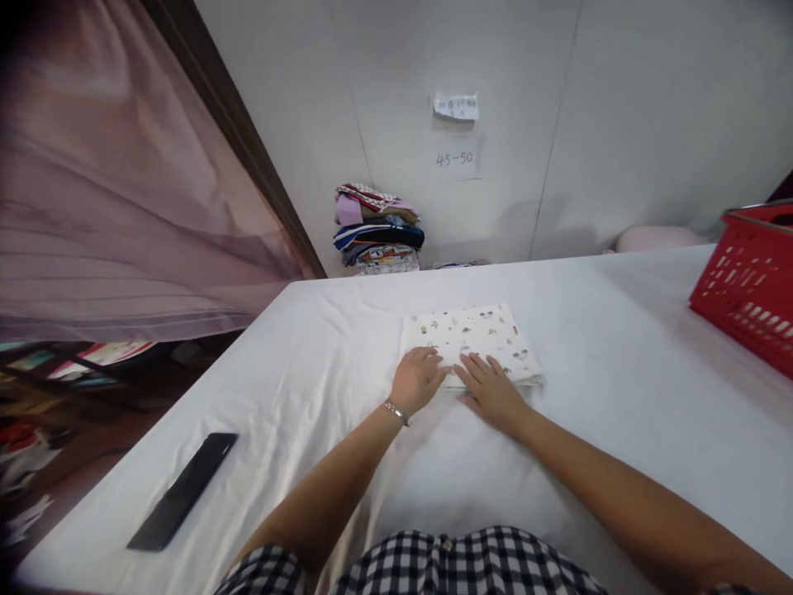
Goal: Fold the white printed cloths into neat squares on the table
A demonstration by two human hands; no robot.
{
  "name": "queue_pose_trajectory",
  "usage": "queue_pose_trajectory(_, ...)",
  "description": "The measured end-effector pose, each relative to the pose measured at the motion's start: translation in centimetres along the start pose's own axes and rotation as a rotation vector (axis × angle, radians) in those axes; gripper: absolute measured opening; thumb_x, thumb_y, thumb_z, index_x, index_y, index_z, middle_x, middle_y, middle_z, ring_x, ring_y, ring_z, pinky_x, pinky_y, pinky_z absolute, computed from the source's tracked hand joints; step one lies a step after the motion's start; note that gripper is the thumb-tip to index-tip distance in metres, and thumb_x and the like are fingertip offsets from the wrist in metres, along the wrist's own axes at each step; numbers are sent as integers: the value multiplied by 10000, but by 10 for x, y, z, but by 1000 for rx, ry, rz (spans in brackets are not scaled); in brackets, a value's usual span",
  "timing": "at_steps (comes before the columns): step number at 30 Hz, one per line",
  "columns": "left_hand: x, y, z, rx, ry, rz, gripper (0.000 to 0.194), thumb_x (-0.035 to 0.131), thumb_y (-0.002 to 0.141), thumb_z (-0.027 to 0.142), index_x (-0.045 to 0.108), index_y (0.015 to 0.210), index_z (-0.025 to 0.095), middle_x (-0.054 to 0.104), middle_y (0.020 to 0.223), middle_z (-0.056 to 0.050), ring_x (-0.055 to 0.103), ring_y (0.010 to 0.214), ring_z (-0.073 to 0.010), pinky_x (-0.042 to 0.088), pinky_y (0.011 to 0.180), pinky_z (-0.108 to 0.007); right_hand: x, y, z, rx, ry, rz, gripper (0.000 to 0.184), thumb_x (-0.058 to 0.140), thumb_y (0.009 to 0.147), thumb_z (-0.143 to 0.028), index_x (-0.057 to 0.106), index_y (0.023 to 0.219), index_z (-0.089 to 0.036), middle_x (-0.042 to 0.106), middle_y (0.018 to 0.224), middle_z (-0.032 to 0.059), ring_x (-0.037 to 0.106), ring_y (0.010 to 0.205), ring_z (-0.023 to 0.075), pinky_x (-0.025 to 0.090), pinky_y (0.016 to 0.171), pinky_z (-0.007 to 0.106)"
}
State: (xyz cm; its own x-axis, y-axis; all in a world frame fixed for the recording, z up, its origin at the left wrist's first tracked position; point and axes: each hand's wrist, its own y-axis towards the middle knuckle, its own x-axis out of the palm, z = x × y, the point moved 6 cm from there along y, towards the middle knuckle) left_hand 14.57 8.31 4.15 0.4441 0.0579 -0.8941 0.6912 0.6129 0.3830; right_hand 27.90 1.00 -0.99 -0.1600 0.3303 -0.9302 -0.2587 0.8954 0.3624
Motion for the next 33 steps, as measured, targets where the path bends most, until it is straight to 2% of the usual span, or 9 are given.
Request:
queue_pose_trajectory(2,5,4,-9,-68,44,-7,394,464,906,472,593,1160,201,518,1330,-95,420,1254,-259,365,1019,-440,0,3,1,18,40,-55,561,418,910,-466,349,1435,-281,378,1468,112,306,1361,297,260,1074,560)
queue_pose_trajectory(5,22,1,-22,-130,91,-132,525,393,912,539,482,1314,213,399,1452,-92,309,1351,-287,274,1085,-523,-6,10,12,73,122,-135,549,353,921,-514,356,1429,-304,371,1477,79,311,1361,278,307,1064,532)
queue_pose_trajectory(9,32,-6,-26,-159,93,-196,569,300,928,566,425,1367,226,341,1492,-68,253,1387,-276,222,1115,-536,-24,19,53,251,54,-69,520,308,922,-513,406,1386,-299,378,1475,77,278,1375,293,284,1067,557)
queue_pose_trajectory(13,30,-6,-23,-174,78,-203,563,301,927,566,423,1370,241,343,1492,-64,248,1390,-280,208,1116,-557,-20,11,88,403,-72,-98,526,316,896,-541,511,1260,-215,438,1419,132,336,1338,334,334,1005,585)
queue_pose_trajectory(17,28,-6,-22,-178,73,-202,539,318,927,553,426,1366,259,351,1487,-62,244,1392,-276,193,1118,-561,-13,1,91,374,-113,-64,504,279,906,-529,529,1207,-211,460,1389,125,348,1323,325,366,973,571)
queue_pose_trajectory(20,27,-3,-24,-177,42,-253,541,331,915,573,436,1350,270,351,1486,-62,258,1385,-281,204,1106,-573,-12,-1,89,343,-113,-29,494,275,907,-531,538,1196,-229,479,1364,128,366,1307,331,393,950,567)
queue_pose_trajectory(23,23,8,-28,-193,18,-314,538,368,886,605,488,1292,273,388,1462,-70,298,1365,-286,250,1082,-581,-12,3,93,354,-109,-62,492,274,901,-551,565,1148,-241,505,1339,126,391,1291,336,400,938,575)
queue_pose_trajectory(28,16,41,-38,-289,49,-271,565,388,875,597,464,1319,255,279,1519,-86,189,1410,-299,207,1099,-580,-17,36,101,359,-152,-33,522,277,898,-552,527,1227,-232,466,1390,137,367,1315,327,350,986,565)
queue_pose_trajectory(33,34,54,-53,-374,83,-268,668,332,875,617,358,1403,210,173,1550,-106,95,1431,-294,127,1119,-584,-6,69,118,393,-150,-6,557,293,884,-535,475,1298,-209,419,1426,162,328,1335,337,315,1005,577)
